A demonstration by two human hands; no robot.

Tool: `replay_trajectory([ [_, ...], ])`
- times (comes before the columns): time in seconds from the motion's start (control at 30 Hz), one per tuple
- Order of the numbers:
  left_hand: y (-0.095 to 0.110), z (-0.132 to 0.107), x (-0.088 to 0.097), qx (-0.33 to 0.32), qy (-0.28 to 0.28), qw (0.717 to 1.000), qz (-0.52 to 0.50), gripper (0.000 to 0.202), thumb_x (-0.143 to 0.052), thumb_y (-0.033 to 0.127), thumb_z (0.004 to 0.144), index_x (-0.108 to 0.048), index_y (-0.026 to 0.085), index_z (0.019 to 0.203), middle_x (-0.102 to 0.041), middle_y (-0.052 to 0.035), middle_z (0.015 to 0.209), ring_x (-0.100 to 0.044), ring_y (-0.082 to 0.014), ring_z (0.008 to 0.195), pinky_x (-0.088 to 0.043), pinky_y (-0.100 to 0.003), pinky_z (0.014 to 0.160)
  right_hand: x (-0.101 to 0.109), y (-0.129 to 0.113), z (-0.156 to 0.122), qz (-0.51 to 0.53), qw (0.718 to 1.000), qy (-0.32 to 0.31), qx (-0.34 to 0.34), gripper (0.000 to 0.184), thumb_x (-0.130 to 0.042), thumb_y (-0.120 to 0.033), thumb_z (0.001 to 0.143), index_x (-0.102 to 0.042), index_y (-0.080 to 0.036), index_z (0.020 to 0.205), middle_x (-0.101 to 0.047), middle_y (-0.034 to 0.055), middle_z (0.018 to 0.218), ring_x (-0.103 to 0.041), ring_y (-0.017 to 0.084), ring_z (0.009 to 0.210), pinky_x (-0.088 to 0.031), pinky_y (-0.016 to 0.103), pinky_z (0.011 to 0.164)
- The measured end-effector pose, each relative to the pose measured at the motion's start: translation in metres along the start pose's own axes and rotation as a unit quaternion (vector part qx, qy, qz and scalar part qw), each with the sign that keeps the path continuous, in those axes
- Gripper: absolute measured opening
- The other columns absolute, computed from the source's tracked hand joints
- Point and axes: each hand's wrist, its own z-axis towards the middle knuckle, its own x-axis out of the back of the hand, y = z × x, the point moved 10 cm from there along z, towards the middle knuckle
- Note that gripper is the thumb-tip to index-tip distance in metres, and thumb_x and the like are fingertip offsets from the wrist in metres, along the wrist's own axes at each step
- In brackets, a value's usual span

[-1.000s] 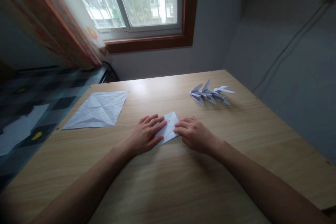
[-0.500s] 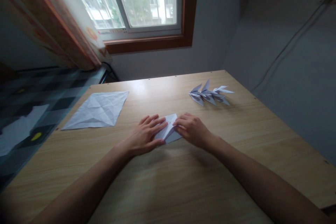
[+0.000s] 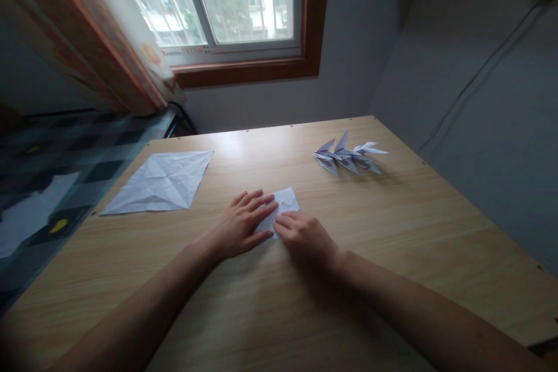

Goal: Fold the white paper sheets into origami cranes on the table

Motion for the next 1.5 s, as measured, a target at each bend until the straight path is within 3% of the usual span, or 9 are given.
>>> replay_trajectory([
  [0.13,0.000,0.001,-0.002,-0.001,-0.006,1.000,-0.002,0.059,-0.052,0.054,0.090,-0.048,0.025,0.141,-0.048,-0.0102,0.147,-0.039,-0.0362,0.137,-0.028,-0.060,0.111,0.004,0.003,-0.005,0.014,1.000,0.013,0.011,0.022,-0.050,-0.008,0.090,-0.069,-0.014,0.100,-0.073,0.0135,0.106,-0.068,0.021,0.101,-0.054,0.032,0.090],
  [0.4,0.000,0.001,-0.001,0.000,-0.011,1.000,0.000,0.064,-0.054,0.059,0.088,-0.046,0.024,0.142,-0.046,-0.0110,0.148,-0.037,-0.0367,0.138,-0.026,-0.060,0.112,0.007,0.058,-0.016,0.017,0.993,0.017,-0.115,0.031,-0.052,-0.005,0.083,-0.070,-0.015,0.105,-0.071,0.0138,0.115,-0.065,0.025,0.109,-0.053,0.039,0.095],
  [0.6,-0.001,0.001,-0.002,0.005,-0.009,1.000,-0.005,0.074,-0.051,0.063,0.088,-0.038,0.020,0.146,-0.043,-0.0138,0.149,-0.034,-0.0349,0.139,-0.025,-0.057,0.114,0.020,0.058,-0.008,0.159,0.974,0.078,-0.138,0.058,-0.055,-0.005,0.075,-0.051,-0.015,0.132,-0.067,0.0123,0.112,-0.062,0.024,0.102,-0.050,0.042,0.093],
  [0.77,-0.005,0.001,-0.001,0.012,0.010,0.999,-0.036,0.088,-0.051,0.069,0.084,-0.025,0.017,0.151,-0.043,-0.0166,0.149,-0.034,-0.0325,0.140,-0.023,-0.053,0.116,0.015,0.050,-0.010,0.199,0.977,0.001,-0.080,0.012,-0.070,-0.023,0.081,-0.068,-0.018,0.092,-0.067,0.0065,0.090,-0.062,0.021,0.087,-0.050,0.034,0.080],
  [0.9,-0.007,0.000,-0.001,0.015,0.012,0.999,-0.048,0.097,-0.056,0.069,0.081,-0.017,0.017,0.153,-0.028,-0.0180,0.158,-0.028,-0.0334,0.144,-0.021,-0.053,0.117,0.009,0.048,-0.015,0.184,0.982,-0.029,-0.045,0.011,-0.071,-0.028,0.083,-0.067,-0.018,0.081,-0.067,0.0072,0.091,-0.063,0.020,0.086,-0.049,0.031,0.079],
  [1.03,-0.001,-0.002,0.002,-0.013,0.016,0.998,-0.059,0.089,-0.060,0.045,0.084,-0.012,0.020,0.154,-0.025,-0.0127,0.160,-0.024,-0.0320,0.146,-0.019,-0.053,0.118,0.007,0.051,-0.014,0.179,0.982,-0.033,-0.052,0.012,-0.067,-0.024,0.086,-0.065,-0.018,0.077,-0.067,0.0073,0.093,-0.063,0.019,0.084,-0.049,0.029,0.076],
  [1.2,-0.001,-0.004,0.011,-0.018,0.048,0.997,-0.065,0.081,-0.056,0.023,0.076,-0.025,0.022,0.151,-0.037,-0.0109,0.153,-0.026,-0.0332,0.145,-0.022,-0.055,0.118,0.010,0.055,-0.013,0.168,0.983,-0.044,-0.053,0.009,-0.064,-0.021,0.088,-0.066,-0.017,0.081,-0.067,0.0075,0.095,-0.064,0.018,0.084,-0.049,0.029,0.077],
  [1.37,-0.002,-0.006,0.018,-0.024,0.109,0.993,-0.033,0.076,-0.051,0.012,0.075,-0.035,0.024,0.148,-0.010,-0.0101,0.163,-0.011,-0.0354,0.149,-0.020,-0.059,0.117,0.010,0.051,-0.012,0.130,0.989,-0.057,-0.039,0.012,-0.060,-0.022,0.091,-0.069,-0.019,0.099,-0.067,0.0065,0.096,-0.064,0.018,0.084,-0.049,0.029,0.079],
  [1.5,-0.007,-0.004,0.018,0.011,0.110,0.994,0.005,0.052,-0.049,0.012,0.078,-0.060,0.023,0.128,-0.024,-0.0075,0.160,-0.014,-0.0348,0.149,-0.017,-0.061,0.117,0.009,0.042,-0.011,0.088,0.994,-0.064,-0.007,0.017,-0.054,-0.020,0.094,-0.070,-0.020,0.098,-0.066,0.0071,0.096,-0.064,0.017,0.083,-0.050,0.028,0.078],
])
